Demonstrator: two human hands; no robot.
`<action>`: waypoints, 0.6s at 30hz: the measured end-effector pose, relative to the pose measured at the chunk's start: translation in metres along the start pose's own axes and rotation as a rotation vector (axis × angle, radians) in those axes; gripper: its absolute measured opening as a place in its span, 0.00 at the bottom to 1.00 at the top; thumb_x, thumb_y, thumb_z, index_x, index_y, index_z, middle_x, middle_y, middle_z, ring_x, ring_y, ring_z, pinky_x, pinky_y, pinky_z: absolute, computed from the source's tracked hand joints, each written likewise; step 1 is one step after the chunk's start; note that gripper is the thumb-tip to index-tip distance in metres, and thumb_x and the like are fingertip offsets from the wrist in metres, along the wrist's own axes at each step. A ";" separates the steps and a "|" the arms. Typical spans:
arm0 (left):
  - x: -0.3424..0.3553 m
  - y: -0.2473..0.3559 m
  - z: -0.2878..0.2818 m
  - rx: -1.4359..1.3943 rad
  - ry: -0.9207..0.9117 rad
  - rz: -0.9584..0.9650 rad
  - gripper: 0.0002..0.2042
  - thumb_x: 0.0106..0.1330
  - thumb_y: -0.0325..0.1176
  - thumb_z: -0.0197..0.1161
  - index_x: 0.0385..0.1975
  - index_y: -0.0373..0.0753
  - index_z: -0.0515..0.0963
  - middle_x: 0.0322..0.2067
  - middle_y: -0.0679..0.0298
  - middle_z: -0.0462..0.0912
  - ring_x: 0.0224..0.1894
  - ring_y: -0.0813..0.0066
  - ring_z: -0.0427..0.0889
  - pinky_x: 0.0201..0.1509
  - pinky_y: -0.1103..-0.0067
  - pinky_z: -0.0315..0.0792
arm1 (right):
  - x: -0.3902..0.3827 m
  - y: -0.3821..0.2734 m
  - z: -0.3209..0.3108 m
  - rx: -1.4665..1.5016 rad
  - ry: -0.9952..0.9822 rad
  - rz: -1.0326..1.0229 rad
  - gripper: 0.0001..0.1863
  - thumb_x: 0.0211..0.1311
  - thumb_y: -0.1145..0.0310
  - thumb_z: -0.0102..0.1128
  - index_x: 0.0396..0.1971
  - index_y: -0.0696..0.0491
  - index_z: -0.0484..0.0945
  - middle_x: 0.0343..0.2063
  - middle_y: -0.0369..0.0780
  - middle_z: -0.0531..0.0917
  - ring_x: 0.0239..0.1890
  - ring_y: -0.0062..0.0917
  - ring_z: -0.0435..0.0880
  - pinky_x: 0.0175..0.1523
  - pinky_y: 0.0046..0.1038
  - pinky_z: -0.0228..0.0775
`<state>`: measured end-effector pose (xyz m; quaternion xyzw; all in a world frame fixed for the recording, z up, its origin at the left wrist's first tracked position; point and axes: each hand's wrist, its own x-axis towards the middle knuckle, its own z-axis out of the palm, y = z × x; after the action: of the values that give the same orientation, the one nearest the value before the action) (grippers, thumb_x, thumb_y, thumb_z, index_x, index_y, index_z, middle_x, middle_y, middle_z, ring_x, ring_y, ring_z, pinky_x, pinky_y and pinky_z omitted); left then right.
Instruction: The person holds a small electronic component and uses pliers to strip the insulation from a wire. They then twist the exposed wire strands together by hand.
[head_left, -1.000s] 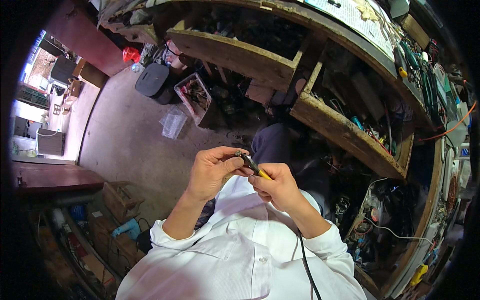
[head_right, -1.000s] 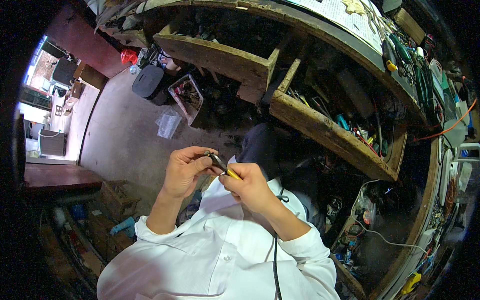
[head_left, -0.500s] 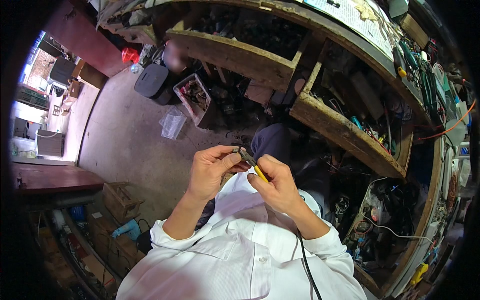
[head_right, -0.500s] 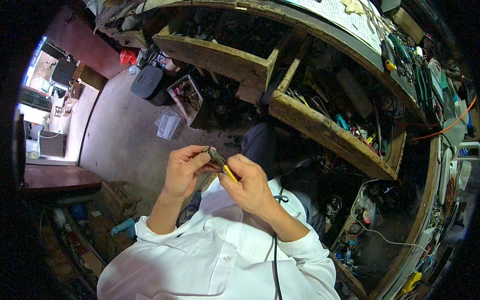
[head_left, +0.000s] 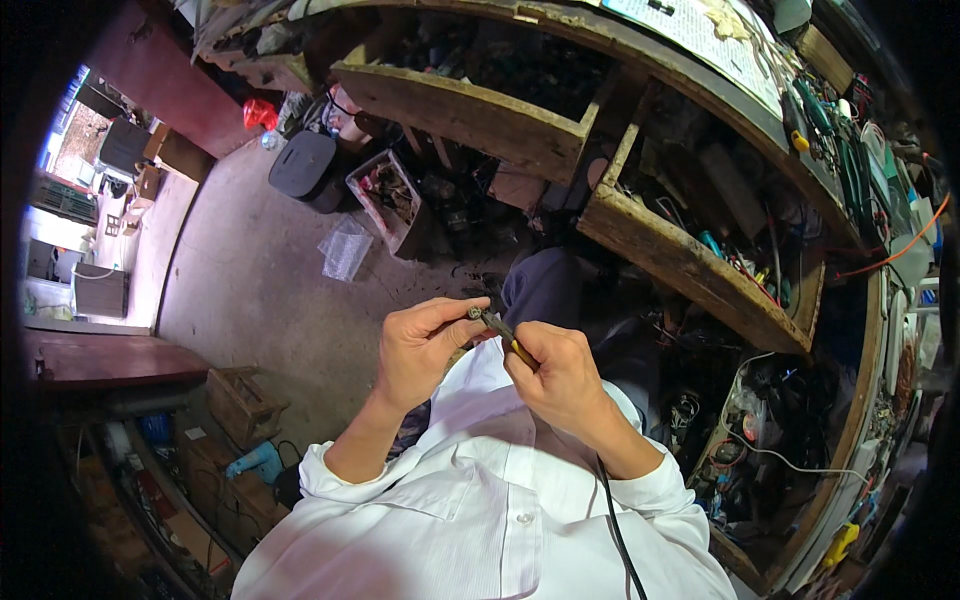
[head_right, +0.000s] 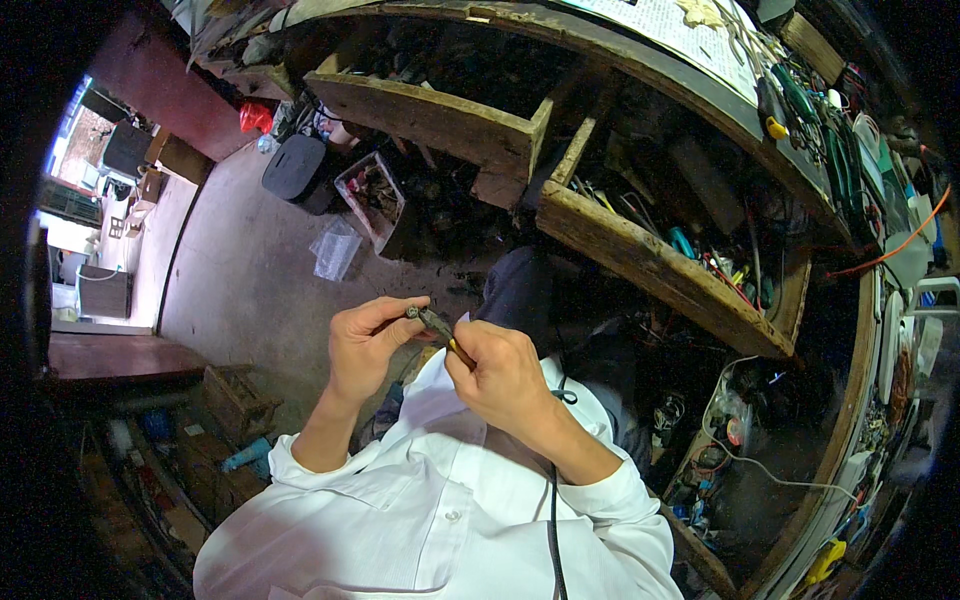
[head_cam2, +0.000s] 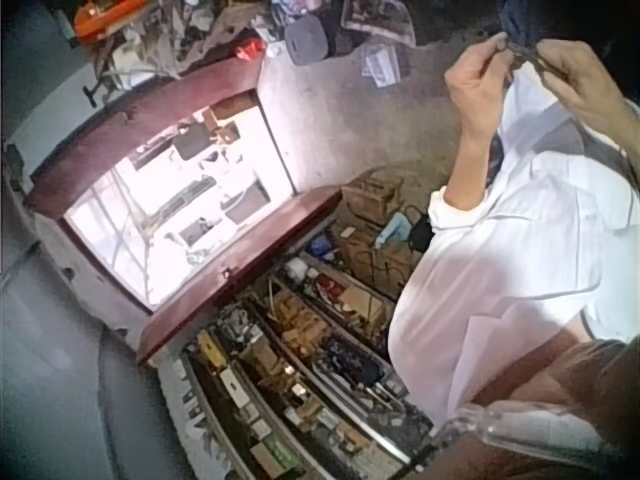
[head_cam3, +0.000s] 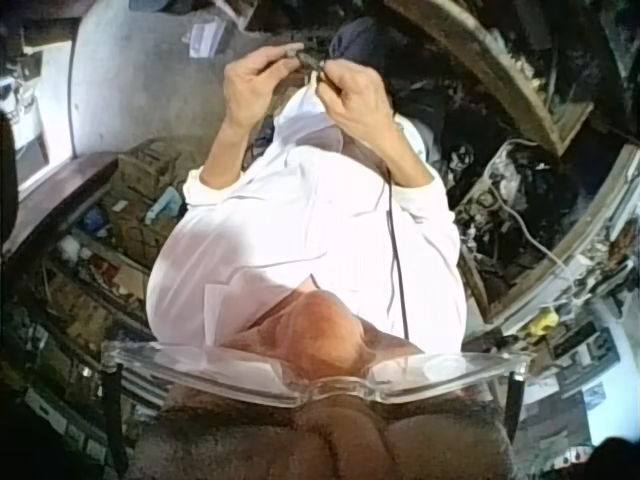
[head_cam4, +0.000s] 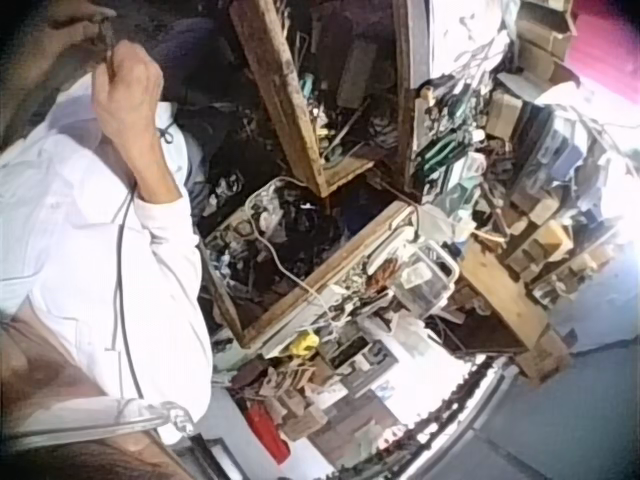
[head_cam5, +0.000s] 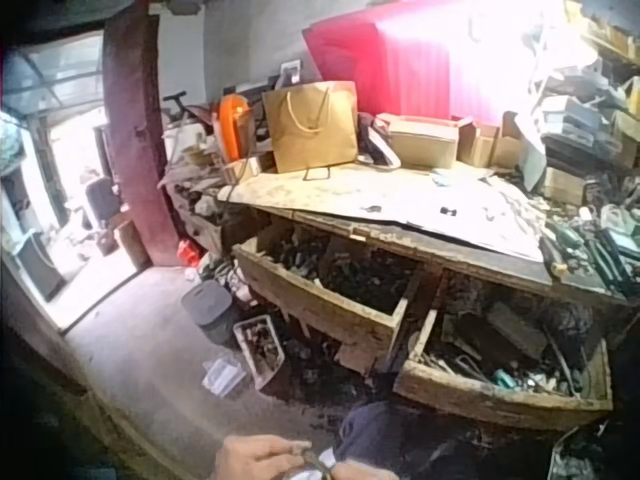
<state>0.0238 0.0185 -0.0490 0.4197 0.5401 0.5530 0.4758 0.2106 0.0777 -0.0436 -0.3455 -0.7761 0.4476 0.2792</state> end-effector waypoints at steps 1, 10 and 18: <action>0.000 0.002 0.001 0.061 -0.009 0.042 0.10 0.69 0.21 0.62 0.47 0.26 0.82 0.38 0.58 0.86 0.40 0.73 0.87 0.46 0.81 0.82 | -0.001 0.000 0.002 0.042 0.026 0.001 0.10 0.54 0.77 0.59 0.18 0.60 0.68 0.16 0.43 0.71 0.17 0.34 0.70 0.24 0.33 0.60; 0.004 -0.010 0.000 -0.362 -0.104 -0.123 0.13 0.71 0.22 0.60 0.53 0.26 0.77 0.41 0.51 0.86 0.42 0.67 0.87 0.50 0.75 0.83 | -0.002 0.001 0.001 0.931 -0.193 0.639 0.16 0.66 0.73 0.65 0.19 0.52 0.71 0.14 0.25 0.66 0.14 0.09 0.57 0.19 0.19 0.43; 0.006 -0.013 0.004 -0.488 -0.103 -0.147 0.10 0.73 0.23 0.57 0.50 0.27 0.73 0.42 0.51 0.85 0.44 0.64 0.87 0.51 0.71 0.82 | -0.005 0.005 0.004 1.024 -0.161 0.678 0.15 0.66 0.73 0.65 0.20 0.51 0.71 0.14 0.25 0.64 0.14 0.07 0.54 0.18 0.17 0.42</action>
<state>0.0273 0.0245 -0.0625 0.2796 0.3947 0.6089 0.6287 0.2119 0.0739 -0.0506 -0.3602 -0.3284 0.8516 0.1926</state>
